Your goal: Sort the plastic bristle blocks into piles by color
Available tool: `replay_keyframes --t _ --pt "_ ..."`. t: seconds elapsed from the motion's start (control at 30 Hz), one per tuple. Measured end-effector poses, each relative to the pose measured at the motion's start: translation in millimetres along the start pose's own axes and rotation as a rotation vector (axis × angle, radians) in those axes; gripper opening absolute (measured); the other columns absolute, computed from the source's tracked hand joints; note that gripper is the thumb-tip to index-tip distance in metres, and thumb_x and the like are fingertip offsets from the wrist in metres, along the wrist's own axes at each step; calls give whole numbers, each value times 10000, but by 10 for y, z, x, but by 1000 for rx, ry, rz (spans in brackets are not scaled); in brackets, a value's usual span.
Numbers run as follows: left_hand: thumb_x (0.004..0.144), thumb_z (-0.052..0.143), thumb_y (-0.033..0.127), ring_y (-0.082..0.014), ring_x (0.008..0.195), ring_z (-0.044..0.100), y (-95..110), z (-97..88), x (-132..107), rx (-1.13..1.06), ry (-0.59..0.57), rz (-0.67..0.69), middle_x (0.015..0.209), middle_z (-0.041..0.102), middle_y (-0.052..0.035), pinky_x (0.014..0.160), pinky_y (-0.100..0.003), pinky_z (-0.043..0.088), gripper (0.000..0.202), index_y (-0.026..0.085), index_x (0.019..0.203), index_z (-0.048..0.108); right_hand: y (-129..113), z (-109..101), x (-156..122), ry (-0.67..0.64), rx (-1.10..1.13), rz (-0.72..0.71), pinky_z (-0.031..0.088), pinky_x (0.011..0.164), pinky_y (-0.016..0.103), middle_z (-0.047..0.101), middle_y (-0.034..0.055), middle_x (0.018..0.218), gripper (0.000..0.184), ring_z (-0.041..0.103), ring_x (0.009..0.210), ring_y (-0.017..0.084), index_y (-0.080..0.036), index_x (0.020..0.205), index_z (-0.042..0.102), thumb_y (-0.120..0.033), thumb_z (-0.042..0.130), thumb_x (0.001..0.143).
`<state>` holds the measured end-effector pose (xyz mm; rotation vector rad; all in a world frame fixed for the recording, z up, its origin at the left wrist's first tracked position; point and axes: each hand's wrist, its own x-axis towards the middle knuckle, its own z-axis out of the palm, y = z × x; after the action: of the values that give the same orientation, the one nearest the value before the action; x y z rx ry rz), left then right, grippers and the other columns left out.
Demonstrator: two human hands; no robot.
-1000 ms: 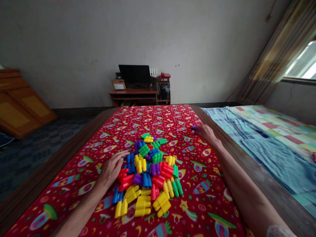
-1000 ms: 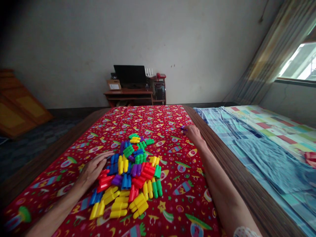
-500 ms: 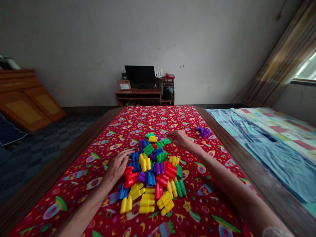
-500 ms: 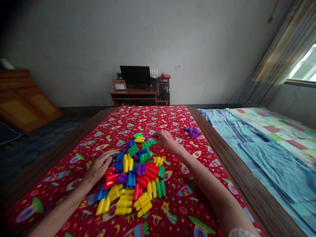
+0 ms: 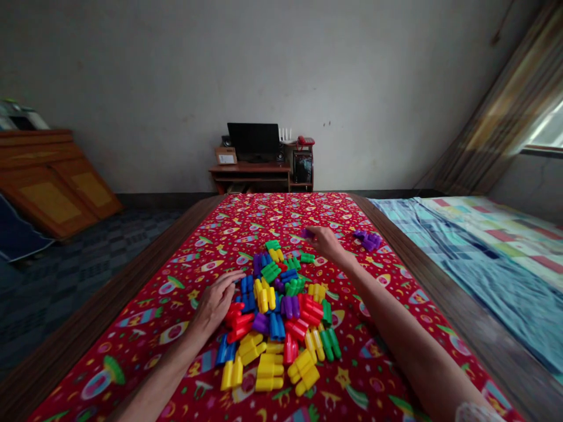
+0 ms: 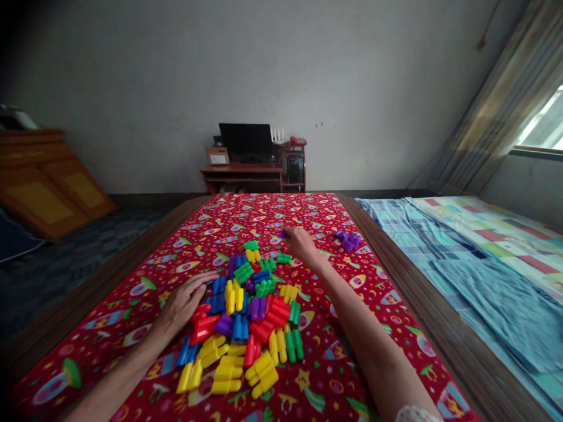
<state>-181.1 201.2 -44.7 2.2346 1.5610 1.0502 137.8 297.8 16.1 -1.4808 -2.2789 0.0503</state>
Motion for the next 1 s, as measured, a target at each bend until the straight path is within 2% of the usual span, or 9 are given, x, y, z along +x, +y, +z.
replay_keyframes --t 0.13,0.27,0.37,0.47,0.6,0.77,0.9,0.97,1.0 --pt "883 342 358 -234 1073 650 2 -8 7 20 -12 7 1156 694 -103 946 -392 530 427 180 1023 704 636 -302 -156 240 -76 278 426 805 280 713 127 1006 288 630 947 221 -143 1067 689 -225 481 885" --pt "870 350 349 -225 1077 650 17 -25 18 40 -21 6 1152 699 -94 976 -381 509 416 185 1019 701 1168 -436 -350 308 -103 510 421 888 320 695 149 1096 360 608 1042 246 -135 1129 688 -263 453 889" --pt "861 354 347 -225 1081 648 13 -28 21 46 -21 4 1146 701 -85 990 -379 499 404 193 990 705 1345 -430 -436 295 -95 669 417 904 346 679 153 1129 387 585 1090 264 -140 1138 689 -305 443 888" --pt "859 347 359 -229 1077 648 8 -28 24 48 -25 -4 1141 698 -99 992 -375 497 419 180 976 707 1373 -399 -455 254 -83 752 434 862 361 685 167 1079 379 600 1058 286 -137 1057 723 -348 461 883" --pt "866 341 357 -221 1085 645 14 -34 27 60 -33 1 1150 698 -95 995 -369 496 417 182 986 700 1351 -429 -440 247 -85 775 443 828 382 690 206 1003 390 622 993 310 -105 955 747 -339 440 899" --pt "866 346 339 -227 1082 648 21 -31 20 53 -28 -4 1157 697 -102 988 -380 500 418 168 1015 697 1194 -598 -354 399 -108 690 438 797 358 704 203 890 375 631 883 275 -97 875 747 -272 416 901" --pt "875 338 319 -232 1092 642 29 -17 8 45 -20 2 1164 694 -110 986 -388 501 423 158 1033 696 637 -569 -183 438 -5 419 438 717 301 714 144 761 373 645 748 221 -110 780 744 -265 432 914" --pt "882 331 308 -232 1089 644 37 -11 5 45 -9 10 1149 700 -114 979 -388 505 424 154 1030 697 207 -418 -103 349 165 172 447 693 263 731 111 793 327 660 740 194 -129 844 751 -269 465 917" --pt "884 329 302 -233 1085 646 41 -10 5 43 -4 15 1139 703 -115 975 -389 507 424 152 1029 698 -20 -316 -67 241 263 14 456 691 244 742 96 856 300 671 766 181 -146 922 750 -269 476 921"
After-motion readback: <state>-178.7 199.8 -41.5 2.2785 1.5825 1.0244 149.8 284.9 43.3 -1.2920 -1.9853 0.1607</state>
